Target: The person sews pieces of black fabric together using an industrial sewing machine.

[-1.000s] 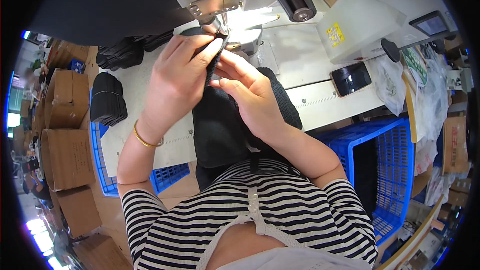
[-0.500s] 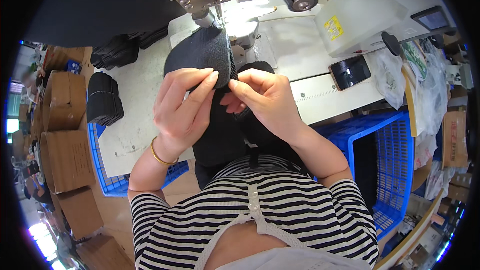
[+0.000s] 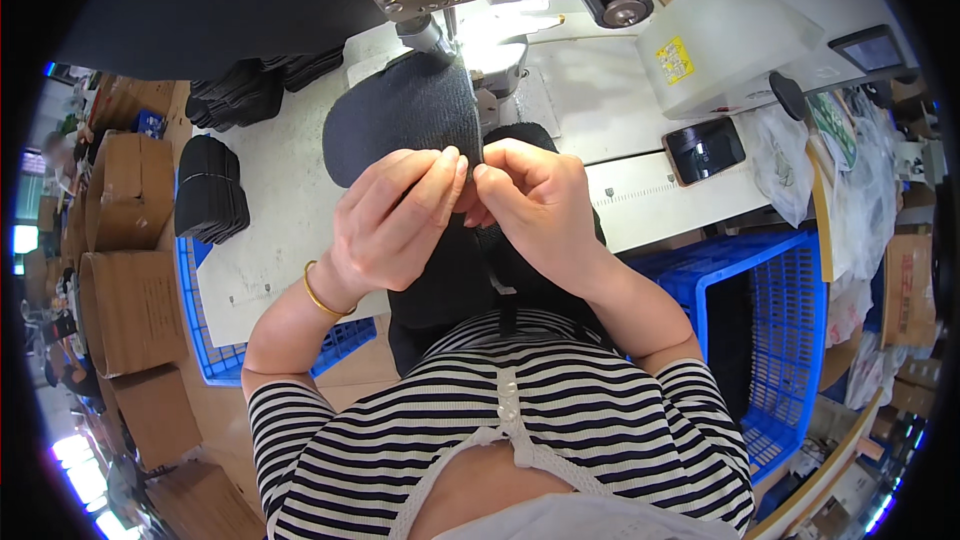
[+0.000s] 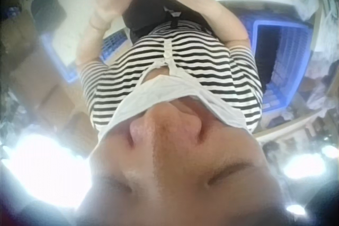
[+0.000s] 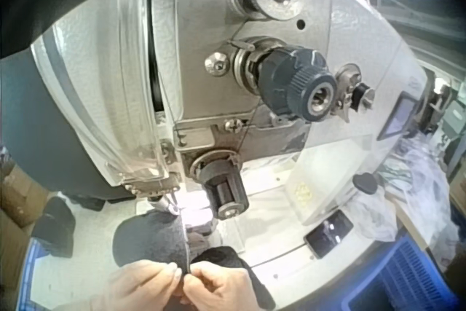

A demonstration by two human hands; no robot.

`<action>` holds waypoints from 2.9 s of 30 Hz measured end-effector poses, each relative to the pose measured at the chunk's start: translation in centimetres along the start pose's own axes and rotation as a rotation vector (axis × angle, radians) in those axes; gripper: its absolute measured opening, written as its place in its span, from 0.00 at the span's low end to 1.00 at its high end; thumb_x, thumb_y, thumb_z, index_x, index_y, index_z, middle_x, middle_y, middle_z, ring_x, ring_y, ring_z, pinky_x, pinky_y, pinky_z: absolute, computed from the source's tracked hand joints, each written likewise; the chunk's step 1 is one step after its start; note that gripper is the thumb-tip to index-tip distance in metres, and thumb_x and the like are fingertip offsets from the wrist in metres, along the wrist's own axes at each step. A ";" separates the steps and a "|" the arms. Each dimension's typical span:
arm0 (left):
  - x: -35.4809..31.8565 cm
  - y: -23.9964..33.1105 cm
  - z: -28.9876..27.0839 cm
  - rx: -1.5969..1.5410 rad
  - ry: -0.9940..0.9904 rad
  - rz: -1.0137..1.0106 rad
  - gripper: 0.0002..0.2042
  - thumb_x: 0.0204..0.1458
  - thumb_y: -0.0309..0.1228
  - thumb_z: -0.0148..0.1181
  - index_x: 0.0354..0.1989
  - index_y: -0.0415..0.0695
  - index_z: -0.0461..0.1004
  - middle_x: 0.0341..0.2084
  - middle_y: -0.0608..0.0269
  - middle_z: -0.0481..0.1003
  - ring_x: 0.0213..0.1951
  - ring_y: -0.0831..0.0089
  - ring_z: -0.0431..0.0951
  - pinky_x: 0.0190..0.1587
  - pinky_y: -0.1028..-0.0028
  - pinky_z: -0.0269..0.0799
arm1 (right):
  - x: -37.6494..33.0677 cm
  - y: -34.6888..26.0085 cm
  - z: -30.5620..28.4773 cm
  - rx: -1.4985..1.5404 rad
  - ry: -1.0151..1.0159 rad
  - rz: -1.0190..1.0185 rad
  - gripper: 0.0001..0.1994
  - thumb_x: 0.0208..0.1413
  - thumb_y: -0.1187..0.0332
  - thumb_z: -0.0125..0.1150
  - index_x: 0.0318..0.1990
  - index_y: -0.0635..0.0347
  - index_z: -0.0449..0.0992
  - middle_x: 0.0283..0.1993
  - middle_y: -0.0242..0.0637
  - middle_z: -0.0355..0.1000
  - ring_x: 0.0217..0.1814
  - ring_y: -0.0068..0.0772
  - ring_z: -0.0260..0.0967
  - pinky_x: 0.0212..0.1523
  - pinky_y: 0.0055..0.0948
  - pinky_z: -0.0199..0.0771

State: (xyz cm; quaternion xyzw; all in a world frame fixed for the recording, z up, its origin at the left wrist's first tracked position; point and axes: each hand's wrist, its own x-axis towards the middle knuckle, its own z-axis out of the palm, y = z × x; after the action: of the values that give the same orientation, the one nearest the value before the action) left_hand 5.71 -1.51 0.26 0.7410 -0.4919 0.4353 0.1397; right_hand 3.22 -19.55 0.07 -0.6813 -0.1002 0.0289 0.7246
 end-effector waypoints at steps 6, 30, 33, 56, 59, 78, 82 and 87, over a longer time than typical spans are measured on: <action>0.4 -0.3 0.0 0.067 -0.006 -0.159 0.21 0.34 0.18 0.64 0.44 0.34 0.79 0.41 0.54 0.76 0.40 0.60 0.78 0.40 0.66 0.78 | 0.5 -0.4 0.0 0.181 0.022 0.032 0.09 0.58 0.73 0.54 0.30 0.69 0.77 0.23 0.35 0.76 0.24 0.18 0.73 0.26 0.19 0.73; 2.1 -5.6 2.5 0.138 0.159 0.002 0.15 0.27 0.21 0.63 0.30 0.33 0.79 0.33 0.58 0.79 0.37 0.63 0.80 0.37 0.69 0.78 | 3.7 0.9 0.1 0.269 0.027 -0.007 0.10 0.64 0.70 0.54 0.39 0.66 0.79 0.29 0.37 0.79 0.23 0.16 0.70 0.26 0.16 0.72; 2.2 -5.7 3.1 0.188 0.174 -0.003 0.15 0.29 0.22 0.62 0.31 0.33 0.79 0.33 0.59 0.78 0.37 0.64 0.80 0.37 0.70 0.77 | 3.4 1.0 -0.2 0.246 0.019 -0.003 0.10 0.64 0.69 0.54 0.40 0.66 0.80 0.30 0.37 0.80 0.24 0.15 0.70 0.27 0.16 0.72; -2.0 -8.3 1.3 0.248 -0.113 -0.171 0.26 0.37 0.13 0.57 0.52 0.33 0.74 0.48 0.48 0.77 0.50 0.50 0.78 0.53 0.59 0.75 | 3.0 0.5 1.1 0.179 0.059 -0.037 0.10 0.63 0.69 0.57 0.41 0.68 0.79 0.33 0.36 0.79 0.31 0.19 0.74 0.33 0.21 0.75; -1.3 -8.5 -0.2 0.229 -0.052 -0.073 0.21 0.38 0.18 0.58 0.46 0.37 0.78 0.46 0.56 0.77 0.40 0.62 0.80 0.40 0.69 0.77 | 3.3 0.8 1.7 0.080 0.100 -0.151 0.10 0.63 0.69 0.58 0.38 0.69 0.78 0.29 0.36 0.78 0.32 0.18 0.74 0.32 0.22 0.75; 3.2 0.0 -3.3 0.248 -0.267 -0.189 0.22 0.35 0.20 0.60 0.44 0.40 0.81 0.38 0.60 0.76 0.32 0.67 0.75 0.33 0.69 0.73 | 2.0 0.8 2.1 0.128 0.088 -0.134 0.09 0.62 0.71 0.54 0.34 0.67 0.78 0.22 0.29 0.69 0.23 0.14 0.66 0.25 0.20 0.70; 2.6 0.7 -2.7 0.293 -0.208 -0.077 0.24 0.30 0.24 0.60 0.43 0.35 0.80 0.39 0.56 0.77 0.33 0.69 0.74 0.31 0.74 0.72 | 1.3 0.7 1.3 0.078 0.090 -0.099 0.08 0.63 0.70 0.56 0.37 0.66 0.79 0.20 0.25 0.67 0.22 0.11 0.61 0.21 0.19 0.61; 3.4 0.7 -1.8 0.277 -0.175 -0.105 0.24 0.28 0.24 0.60 0.42 0.35 0.80 0.39 0.57 0.78 0.32 0.70 0.73 0.29 0.76 0.71 | 1.5 -0.2 0.5 0.018 0.064 -0.031 0.10 0.64 0.72 0.55 0.43 0.69 0.80 0.27 0.23 0.72 0.28 0.08 0.60 0.28 0.15 0.61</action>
State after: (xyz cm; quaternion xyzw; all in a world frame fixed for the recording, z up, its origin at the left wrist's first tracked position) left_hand 4.65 -2.82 3.81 0.8130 -0.3980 0.4248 0.0154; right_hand 4.61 -18.83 0.48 -0.6735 -0.0870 -0.0031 0.7340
